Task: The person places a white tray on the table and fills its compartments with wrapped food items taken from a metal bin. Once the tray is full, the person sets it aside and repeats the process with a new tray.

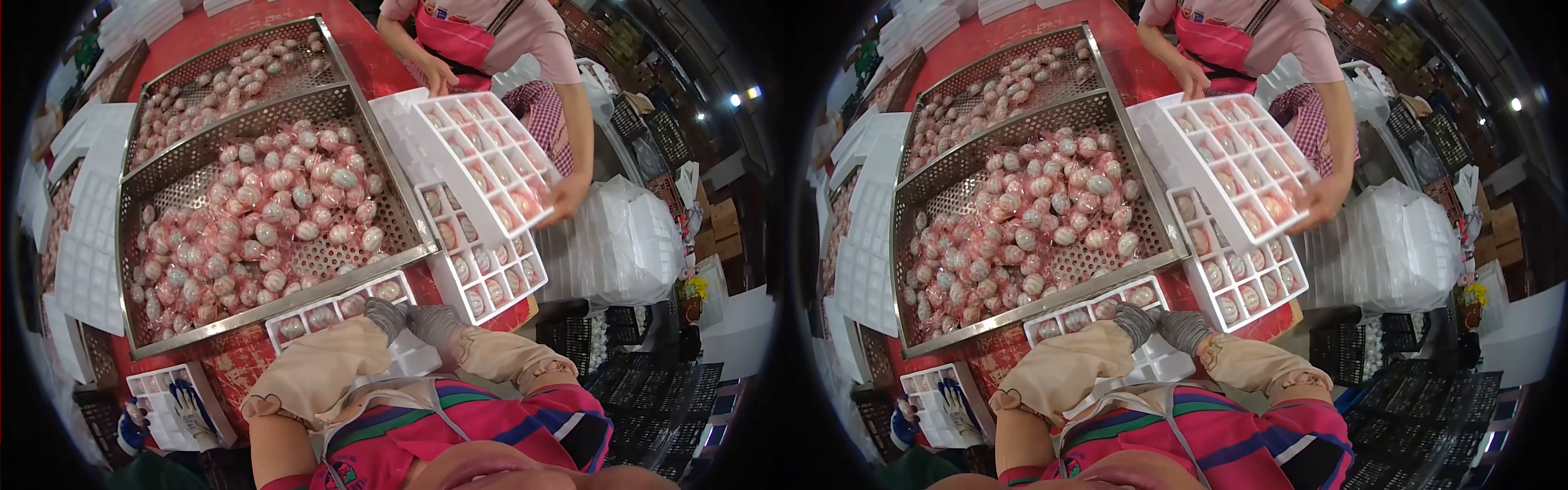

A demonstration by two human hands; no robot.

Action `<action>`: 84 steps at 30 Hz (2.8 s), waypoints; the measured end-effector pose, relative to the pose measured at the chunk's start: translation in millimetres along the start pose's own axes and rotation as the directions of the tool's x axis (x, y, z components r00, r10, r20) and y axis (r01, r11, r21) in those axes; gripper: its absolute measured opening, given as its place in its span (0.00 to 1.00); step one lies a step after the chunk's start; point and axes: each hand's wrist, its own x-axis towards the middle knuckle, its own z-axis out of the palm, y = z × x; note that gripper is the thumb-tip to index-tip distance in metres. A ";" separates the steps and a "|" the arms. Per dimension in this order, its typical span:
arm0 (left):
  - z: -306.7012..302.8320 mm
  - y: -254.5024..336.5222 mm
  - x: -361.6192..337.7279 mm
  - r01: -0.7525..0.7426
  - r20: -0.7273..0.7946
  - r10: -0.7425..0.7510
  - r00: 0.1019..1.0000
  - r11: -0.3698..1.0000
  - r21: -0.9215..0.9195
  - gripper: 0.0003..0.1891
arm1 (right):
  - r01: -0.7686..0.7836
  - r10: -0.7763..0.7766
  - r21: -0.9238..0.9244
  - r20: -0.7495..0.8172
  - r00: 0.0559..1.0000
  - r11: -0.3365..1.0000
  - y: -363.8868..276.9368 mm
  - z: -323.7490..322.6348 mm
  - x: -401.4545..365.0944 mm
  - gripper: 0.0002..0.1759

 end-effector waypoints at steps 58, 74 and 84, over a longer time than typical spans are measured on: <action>-66.1 -173.6 -91.9 0.503 -0.585 -0.540 0.605 0.829 -0.245 0.12 | -0.076 0.049 -0.004 -0.734 0.677 0.997 -75.3 -77.5 254.5 0.27; -63.4 -172.9 -90.5 0.597 -0.598 -0.541 0.591 0.792 -0.128 0.14 | -0.073 0.021 -0.028 -0.807 0.591 0.997 -34.1 -52.8 306.3 0.36; -77.1 -167.0 -91.9 0.627 -0.475 -0.645 0.598 0.746 -0.224 0.14 | 0.116 0.151 0.245 -0.839 0.523 0.962 -40.1 -72.1 301.0 0.35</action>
